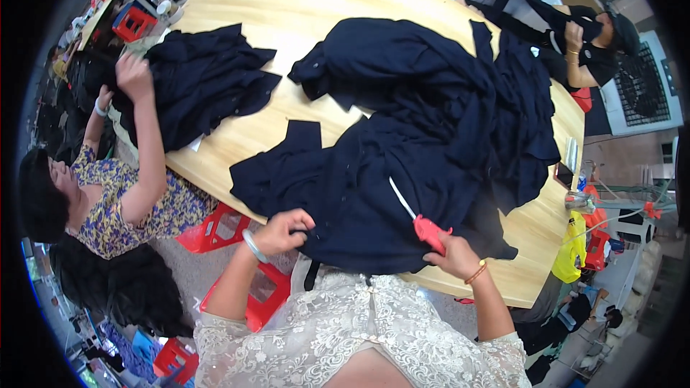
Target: Trimming excess threads and material from black garment pieces using a pair of scissors on a workshop table.
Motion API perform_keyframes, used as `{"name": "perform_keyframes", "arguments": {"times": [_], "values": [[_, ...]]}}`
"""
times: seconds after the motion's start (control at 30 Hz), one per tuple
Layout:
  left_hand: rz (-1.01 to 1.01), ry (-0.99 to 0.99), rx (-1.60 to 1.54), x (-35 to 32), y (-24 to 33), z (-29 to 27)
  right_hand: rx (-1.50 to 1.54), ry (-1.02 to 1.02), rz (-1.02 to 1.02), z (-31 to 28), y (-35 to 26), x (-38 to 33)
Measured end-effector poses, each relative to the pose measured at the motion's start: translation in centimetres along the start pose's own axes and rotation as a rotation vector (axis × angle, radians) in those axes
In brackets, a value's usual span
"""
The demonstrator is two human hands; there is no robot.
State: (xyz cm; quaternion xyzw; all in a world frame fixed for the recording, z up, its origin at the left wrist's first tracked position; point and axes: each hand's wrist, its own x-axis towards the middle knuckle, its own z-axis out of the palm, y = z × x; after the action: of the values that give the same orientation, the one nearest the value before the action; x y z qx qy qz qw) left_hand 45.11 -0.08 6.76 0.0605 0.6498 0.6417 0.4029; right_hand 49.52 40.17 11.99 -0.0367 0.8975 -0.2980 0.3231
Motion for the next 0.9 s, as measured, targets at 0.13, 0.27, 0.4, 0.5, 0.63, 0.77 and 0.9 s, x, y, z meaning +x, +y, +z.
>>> {"name": "perform_keyframes", "arguments": {"times": [0.13,0.27,0.4,0.5,0.63,0.77,0.9], "values": [[-0.331,0.108,-0.367,-0.6,-6.5,5.0,-0.133,0.172,0.095,2.0,-0.3,-0.6],[-0.227,0.389,-0.762,1.9,-6.8,8.4,-0.180,0.401,0.068,0.6,-1.3,0.4],[-0.026,0.492,-0.410,4.6,-6.7,9.2,-0.308,0.405,0.096,0.2,-2.9,0.5],[-0.015,0.497,-0.286,5.3,-6.2,9.4,-0.436,0.480,0.048,1.3,-3.0,-0.2],[-0.135,0.360,-0.732,5.6,-4.8,9.0,-0.190,0.486,-0.037,2.5,-3.5,-1.1],[-0.105,0.402,-0.775,5.7,-4.4,9.3,-0.068,0.317,-0.009,2.7,-4.2,-2.0],[0.119,0.620,-0.265,5.7,-5.0,9.5,-0.153,0.164,-0.168,1.9,-4.5,-2.1]]}}
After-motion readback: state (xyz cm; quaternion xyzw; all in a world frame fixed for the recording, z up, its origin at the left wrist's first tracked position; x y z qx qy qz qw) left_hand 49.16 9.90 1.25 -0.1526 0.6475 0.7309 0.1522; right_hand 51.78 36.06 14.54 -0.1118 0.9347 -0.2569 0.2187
